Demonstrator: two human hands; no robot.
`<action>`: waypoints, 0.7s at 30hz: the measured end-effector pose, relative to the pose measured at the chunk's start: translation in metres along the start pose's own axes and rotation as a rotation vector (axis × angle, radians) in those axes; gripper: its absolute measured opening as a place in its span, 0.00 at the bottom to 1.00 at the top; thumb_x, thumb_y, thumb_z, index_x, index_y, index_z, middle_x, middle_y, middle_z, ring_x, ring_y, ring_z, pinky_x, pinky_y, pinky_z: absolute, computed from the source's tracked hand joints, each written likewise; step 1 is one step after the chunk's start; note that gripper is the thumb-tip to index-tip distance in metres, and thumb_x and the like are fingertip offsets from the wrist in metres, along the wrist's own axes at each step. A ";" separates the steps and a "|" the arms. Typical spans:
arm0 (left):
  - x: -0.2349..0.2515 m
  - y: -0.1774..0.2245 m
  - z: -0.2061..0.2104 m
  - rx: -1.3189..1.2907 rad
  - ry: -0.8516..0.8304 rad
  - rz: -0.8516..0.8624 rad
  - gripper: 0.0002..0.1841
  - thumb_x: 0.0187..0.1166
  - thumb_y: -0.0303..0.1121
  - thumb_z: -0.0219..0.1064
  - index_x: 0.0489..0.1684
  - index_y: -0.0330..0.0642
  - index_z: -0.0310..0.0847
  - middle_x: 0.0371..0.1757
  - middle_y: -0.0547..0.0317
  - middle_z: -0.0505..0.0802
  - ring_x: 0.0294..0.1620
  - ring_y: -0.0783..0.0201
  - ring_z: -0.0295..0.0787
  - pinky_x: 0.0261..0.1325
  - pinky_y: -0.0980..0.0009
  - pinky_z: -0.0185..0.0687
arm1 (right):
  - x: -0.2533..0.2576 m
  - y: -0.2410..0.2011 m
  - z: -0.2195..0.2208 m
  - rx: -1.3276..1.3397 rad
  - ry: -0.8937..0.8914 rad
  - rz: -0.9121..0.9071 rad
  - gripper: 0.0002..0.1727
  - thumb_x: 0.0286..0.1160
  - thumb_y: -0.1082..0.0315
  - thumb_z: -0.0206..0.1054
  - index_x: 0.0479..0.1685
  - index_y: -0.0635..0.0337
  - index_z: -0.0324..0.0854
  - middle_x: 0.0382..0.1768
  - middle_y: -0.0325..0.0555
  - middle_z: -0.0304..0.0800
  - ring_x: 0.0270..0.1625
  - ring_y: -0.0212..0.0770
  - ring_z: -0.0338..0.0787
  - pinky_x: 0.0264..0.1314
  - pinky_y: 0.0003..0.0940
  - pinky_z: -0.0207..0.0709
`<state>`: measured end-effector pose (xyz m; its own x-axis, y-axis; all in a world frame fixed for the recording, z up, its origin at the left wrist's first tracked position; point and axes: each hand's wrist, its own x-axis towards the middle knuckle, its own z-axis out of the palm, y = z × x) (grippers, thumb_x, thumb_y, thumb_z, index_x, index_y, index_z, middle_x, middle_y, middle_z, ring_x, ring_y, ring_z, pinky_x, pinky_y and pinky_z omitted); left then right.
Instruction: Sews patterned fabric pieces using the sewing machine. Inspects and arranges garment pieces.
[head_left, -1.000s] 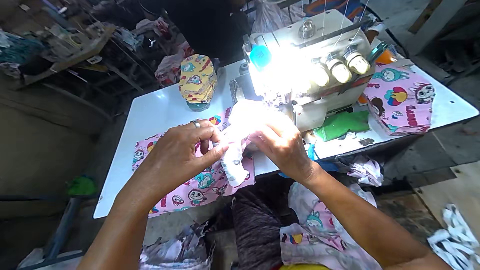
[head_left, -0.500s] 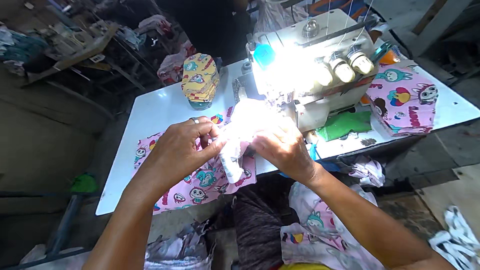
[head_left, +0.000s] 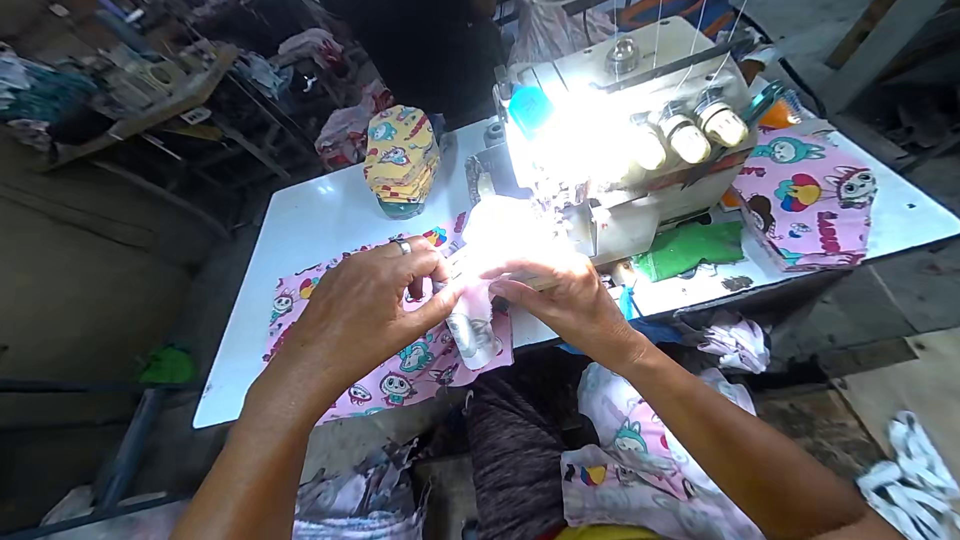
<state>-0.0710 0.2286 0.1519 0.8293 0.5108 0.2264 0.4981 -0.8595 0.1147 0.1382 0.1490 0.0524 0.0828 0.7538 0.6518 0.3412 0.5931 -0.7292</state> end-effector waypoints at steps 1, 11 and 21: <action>0.000 0.000 0.000 0.000 0.002 0.001 0.14 0.79 0.49 0.62 0.30 0.53 0.84 0.35 0.71 0.86 0.26 0.76 0.74 0.26 0.74 0.66 | -0.001 0.000 0.000 0.028 0.009 0.009 0.08 0.75 0.73 0.72 0.49 0.59 0.93 0.45 0.42 0.94 0.39 0.26 0.89 0.43 0.20 0.82; 0.000 0.004 0.001 0.025 -0.005 0.014 0.13 0.79 0.48 0.61 0.30 0.53 0.84 0.33 0.71 0.84 0.27 0.74 0.74 0.27 0.73 0.67 | -0.001 0.000 0.007 -0.355 0.044 -0.011 0.13 0.76 0.55 0.73 0.32 0.56 0.90 0.33 0.41 0.86 0.37 0.37 0.84 0.40 0.36 0.75; 0.001 0.002 0.001 0.025 -0.004 0.003 0.15 0.80 0.49 0.60 0.30 0.52 0.84 0.34 0.68 0.85 0.27 0.72 0.76 0.27 0.70 0.68 | -0.007 0.010 -0.003 -0.063 0.055 -0.114 0.10 0.80 0.65 0.68 0.46 0.62 0.92 0.44 0.42 0.93 0.49 0.30 0.89 0.56 0.29 0.81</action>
<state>-0.0692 0.2272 0.1516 0.8316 0.5087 0.2229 0.5020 -0.8602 0.0902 0.1437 0.1491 0.0408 0.0903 0.6650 0.7413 0.4096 0.6537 -0.6363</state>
